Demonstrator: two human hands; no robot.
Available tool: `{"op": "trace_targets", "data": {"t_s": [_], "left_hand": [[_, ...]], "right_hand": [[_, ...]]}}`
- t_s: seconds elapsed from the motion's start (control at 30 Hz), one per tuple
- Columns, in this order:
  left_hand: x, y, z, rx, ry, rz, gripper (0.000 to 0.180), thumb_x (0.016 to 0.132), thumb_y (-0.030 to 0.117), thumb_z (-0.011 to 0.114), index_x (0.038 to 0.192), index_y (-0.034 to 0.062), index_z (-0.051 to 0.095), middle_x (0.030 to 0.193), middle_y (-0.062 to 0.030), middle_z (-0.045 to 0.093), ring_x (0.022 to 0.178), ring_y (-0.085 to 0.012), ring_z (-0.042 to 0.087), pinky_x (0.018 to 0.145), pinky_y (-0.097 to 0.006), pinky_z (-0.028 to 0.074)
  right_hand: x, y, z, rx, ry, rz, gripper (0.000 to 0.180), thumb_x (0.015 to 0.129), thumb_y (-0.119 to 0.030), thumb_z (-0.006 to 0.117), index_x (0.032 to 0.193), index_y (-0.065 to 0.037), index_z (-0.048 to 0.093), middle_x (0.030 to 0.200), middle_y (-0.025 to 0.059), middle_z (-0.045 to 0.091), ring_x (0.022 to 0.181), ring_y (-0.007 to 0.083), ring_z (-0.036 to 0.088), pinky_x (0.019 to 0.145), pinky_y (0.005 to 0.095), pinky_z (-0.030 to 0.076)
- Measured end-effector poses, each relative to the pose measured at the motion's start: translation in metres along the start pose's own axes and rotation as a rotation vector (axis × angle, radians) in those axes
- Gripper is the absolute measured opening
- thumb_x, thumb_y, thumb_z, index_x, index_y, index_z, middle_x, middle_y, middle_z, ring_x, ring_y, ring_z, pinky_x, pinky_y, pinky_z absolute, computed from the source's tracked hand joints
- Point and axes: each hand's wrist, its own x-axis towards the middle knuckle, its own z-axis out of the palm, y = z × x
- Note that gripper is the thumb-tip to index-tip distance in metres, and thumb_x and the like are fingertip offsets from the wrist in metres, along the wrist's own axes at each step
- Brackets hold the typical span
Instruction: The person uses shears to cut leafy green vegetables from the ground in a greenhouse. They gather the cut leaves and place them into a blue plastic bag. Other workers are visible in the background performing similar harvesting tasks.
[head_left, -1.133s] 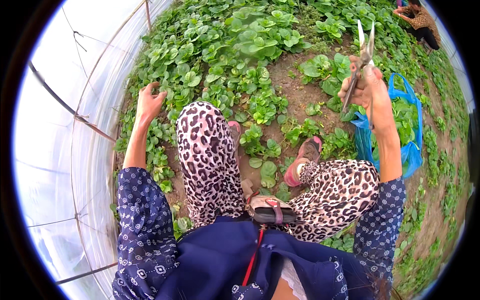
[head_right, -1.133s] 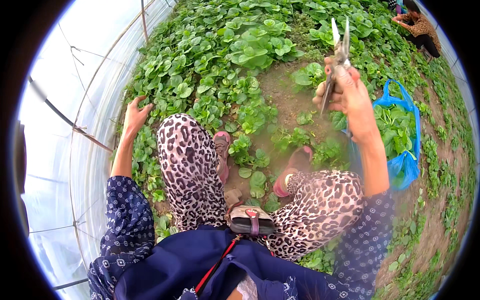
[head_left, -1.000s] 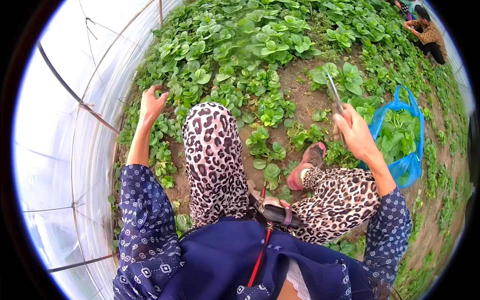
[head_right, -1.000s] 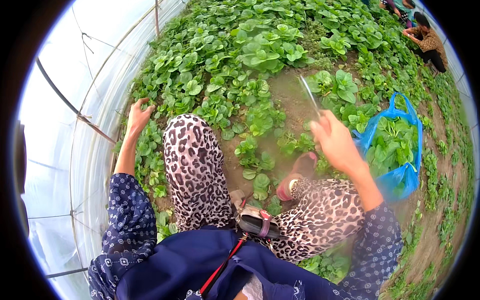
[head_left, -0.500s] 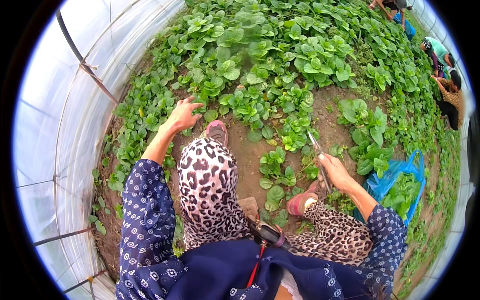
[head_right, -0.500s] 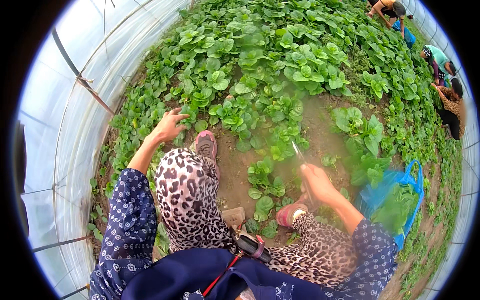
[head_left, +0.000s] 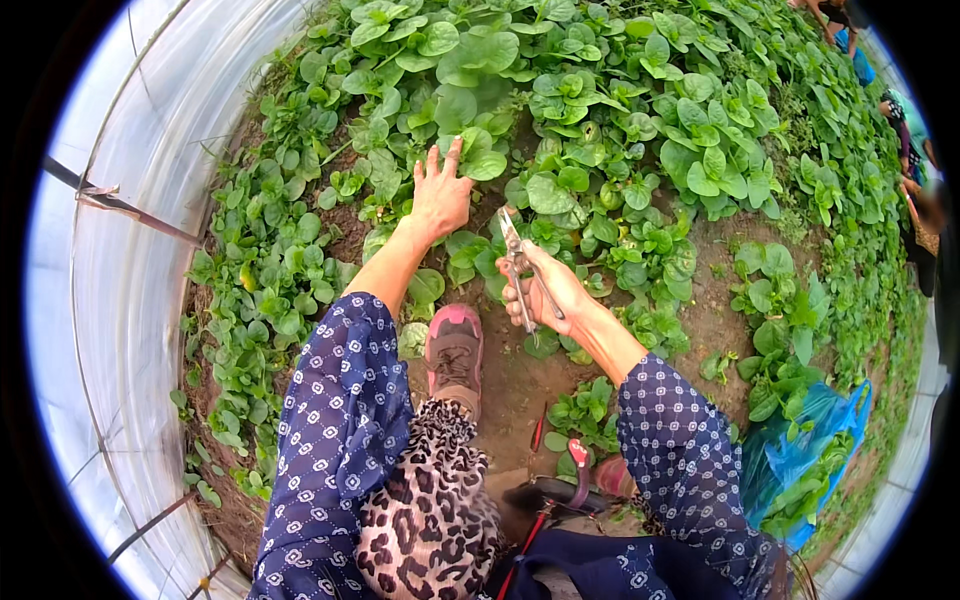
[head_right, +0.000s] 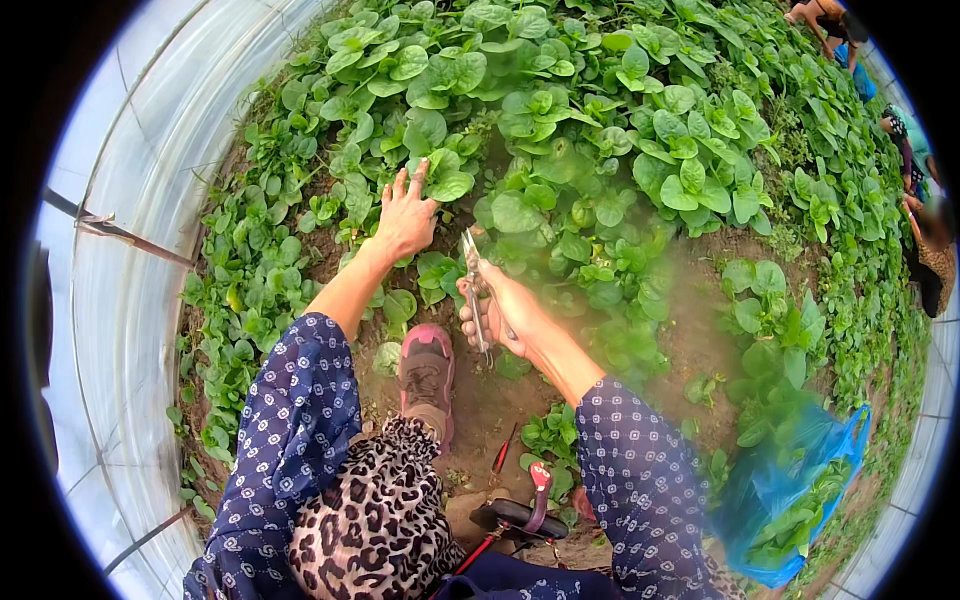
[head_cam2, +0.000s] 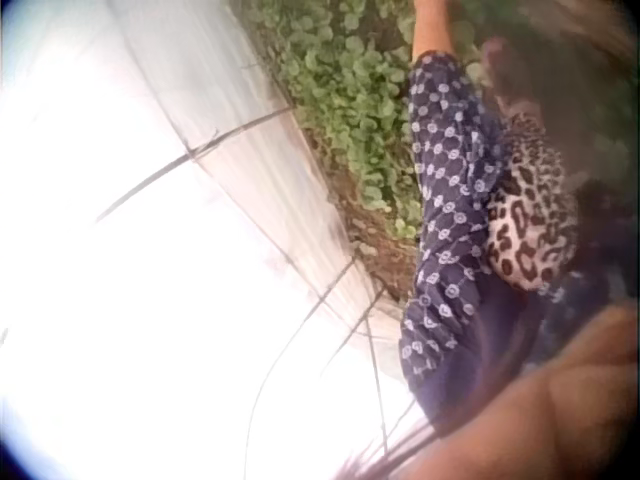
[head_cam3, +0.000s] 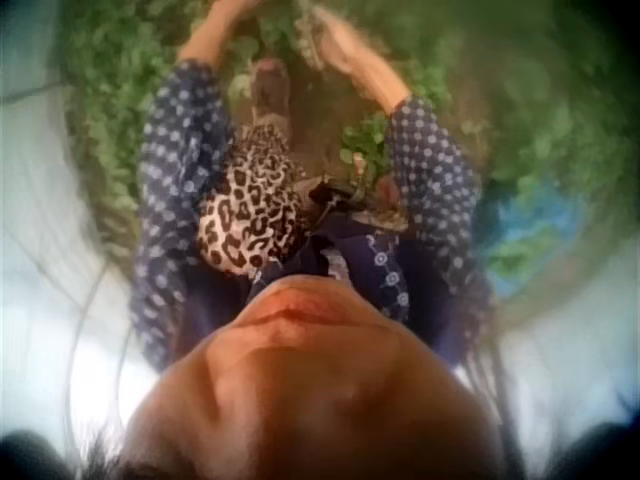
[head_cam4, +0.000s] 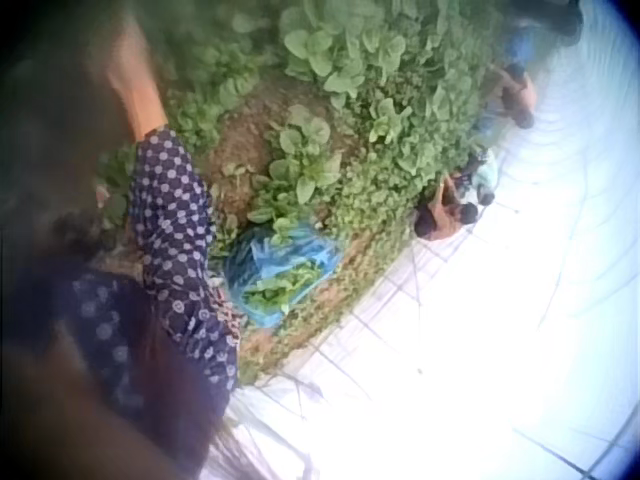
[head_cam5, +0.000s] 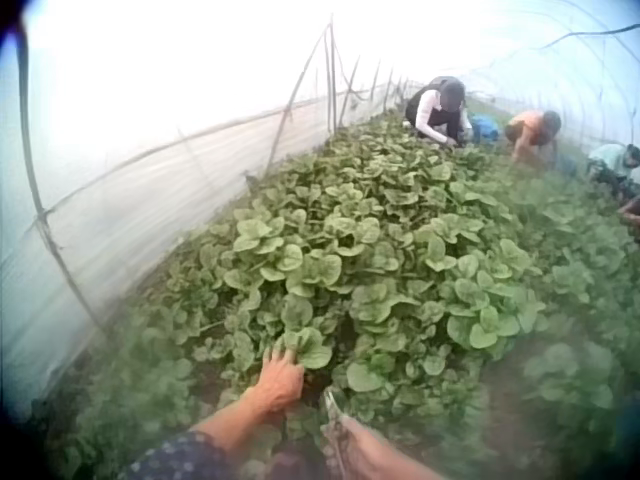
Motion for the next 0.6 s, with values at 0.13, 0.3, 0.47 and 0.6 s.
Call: {"op": "trace_targets", "data": {"t_s": [0.13, 0.3, 0.47, 0.6], "left_hand": [[0.014, -0.029, 0.001, -0.454, 0.058, -0.02, 0.058, 0.088, 0.012, 0.053, 0.145, 0.0167, 0.043, 0.154, -0.017, 0.031, 0.135, -0.0409, 0.039, 0.114, -0.051, 0.029], [0.014, -0.047, 0.006, -0.692, 0.047, -0.015, 0.055, 0.092, 0.008, 0.048, 0.146, 0.01, 0.04, 0.147, -0.0189, 0.042, 0.135, -0.036, 0.041, 0.118, -0.039, 0.026], [0.01, -0.054, 0.014, -0.79, 0.063, -0.017, 0.053, 0.093, 0.006, 0.047, 0.146, 0.0073, 0.04, 0.146, -0.0196, 0.044, 0.139, -0.0327, 0.037, 0.121, -0.039, 0.019], [0.009, -0.057, 0.015, -0.782, 0.069, -0.021, 0.053, 0.094, 0.007, 0.048, 0.146, 0.0095, 0.04, 0.146, -0.0194, 0.044, 0.139, -0.0346, 0.036, 0.12, -0.039, 0.021]], "right_hand": [[0.05, -0.02, 0.014, 0.075, -0.046, -0.005, 0.049, 0.101, -0.054, 0.034, 0.109, -0.01, 0.054, 0.075, 0.0044, 0.057, 0.062, 0.0196, 0.057, 0.058, 0.0365, 0.05], [0.096, -0.036, 0.026, 0.17, -0.096, -0.027, 0.049, 0.1, -0.055, 0.035, 0.103, -0.009, 0.053, 0.074, 0.0084, 0.06, 0.063, 0.0229, 0.061, 0.057, 0.0386, 0.051], [0.112, -0.035, 0.025, 0.197, -0.07, -0.012, 0.05, 0.1, -0.055, 0.036, 0.103, -0.009, 0.053, 0.076, 0.0106, 0.062, 0.064, 0.0248, 0.064, 0.056, 0.0396, 0.052], [0.106, -0.029, 0.024, 0.146, -0.03, 0.0, 0.05, 0.1, -0.055, 0.036, 0.102, -0.008, 0.053, 0.078, 0.0113, 0.062, 0.065, 0.0253, 0.064, 0.057, 0.0402, 0.053]]}}
